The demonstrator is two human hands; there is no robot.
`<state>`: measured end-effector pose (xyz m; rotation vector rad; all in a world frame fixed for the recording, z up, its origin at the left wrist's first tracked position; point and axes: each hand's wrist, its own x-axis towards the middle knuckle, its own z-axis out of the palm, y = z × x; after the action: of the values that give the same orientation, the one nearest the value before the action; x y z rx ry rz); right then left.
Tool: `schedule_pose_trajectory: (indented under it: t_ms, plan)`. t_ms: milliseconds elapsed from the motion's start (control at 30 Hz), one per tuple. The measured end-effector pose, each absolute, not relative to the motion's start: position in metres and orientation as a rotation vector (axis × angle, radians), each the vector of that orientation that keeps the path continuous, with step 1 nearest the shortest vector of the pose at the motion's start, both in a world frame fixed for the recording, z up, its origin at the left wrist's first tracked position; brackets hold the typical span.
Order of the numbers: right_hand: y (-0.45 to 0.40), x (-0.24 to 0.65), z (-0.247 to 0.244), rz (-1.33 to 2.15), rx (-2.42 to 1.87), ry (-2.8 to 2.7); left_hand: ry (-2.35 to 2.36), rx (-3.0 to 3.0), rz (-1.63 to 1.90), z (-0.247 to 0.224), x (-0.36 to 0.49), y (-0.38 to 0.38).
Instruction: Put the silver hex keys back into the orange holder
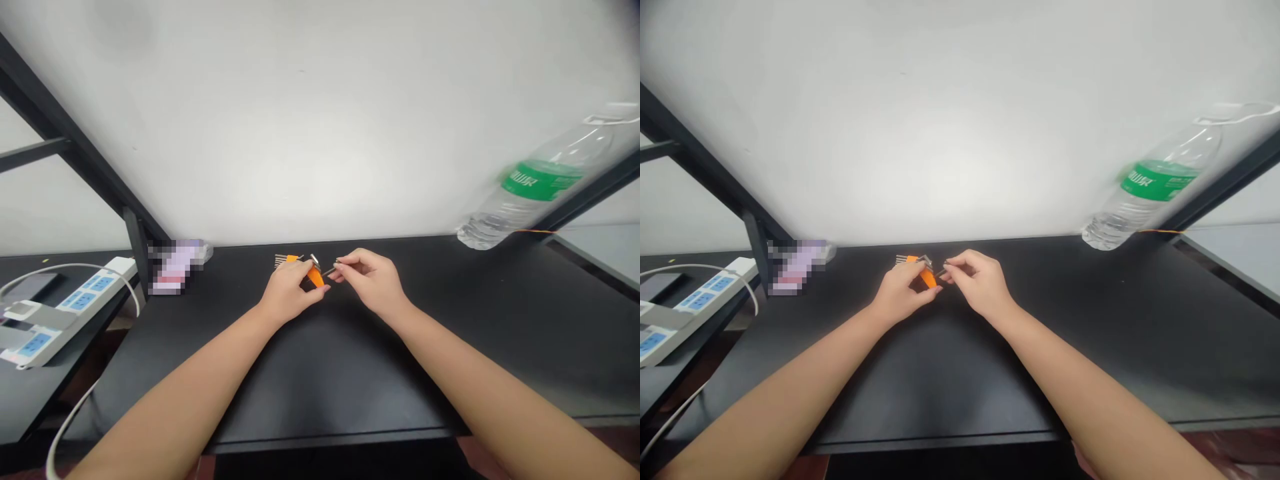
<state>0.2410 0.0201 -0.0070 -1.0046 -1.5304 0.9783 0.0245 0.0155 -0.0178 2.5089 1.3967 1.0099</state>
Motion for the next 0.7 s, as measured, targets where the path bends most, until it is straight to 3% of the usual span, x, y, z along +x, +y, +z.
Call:
schedule_pose_trajectory:
  t_ms: [133,467,700]
  plan:
    - [0.017,0.238,-0.009,0.904,-1.088,-1.688,1.367,2.554,0.986,-0.016,0.026,0.014]
    - [0.014,0.234,-0.009,0.277,-1.176,-2.24,1.322,2.629,0.971,-0.015,0.029,0.014]
    - [0.026,0.254,0.004,0.267,-1.249,-2.171,1.317,2.662,0.895,-0.015,0.027,0.014]
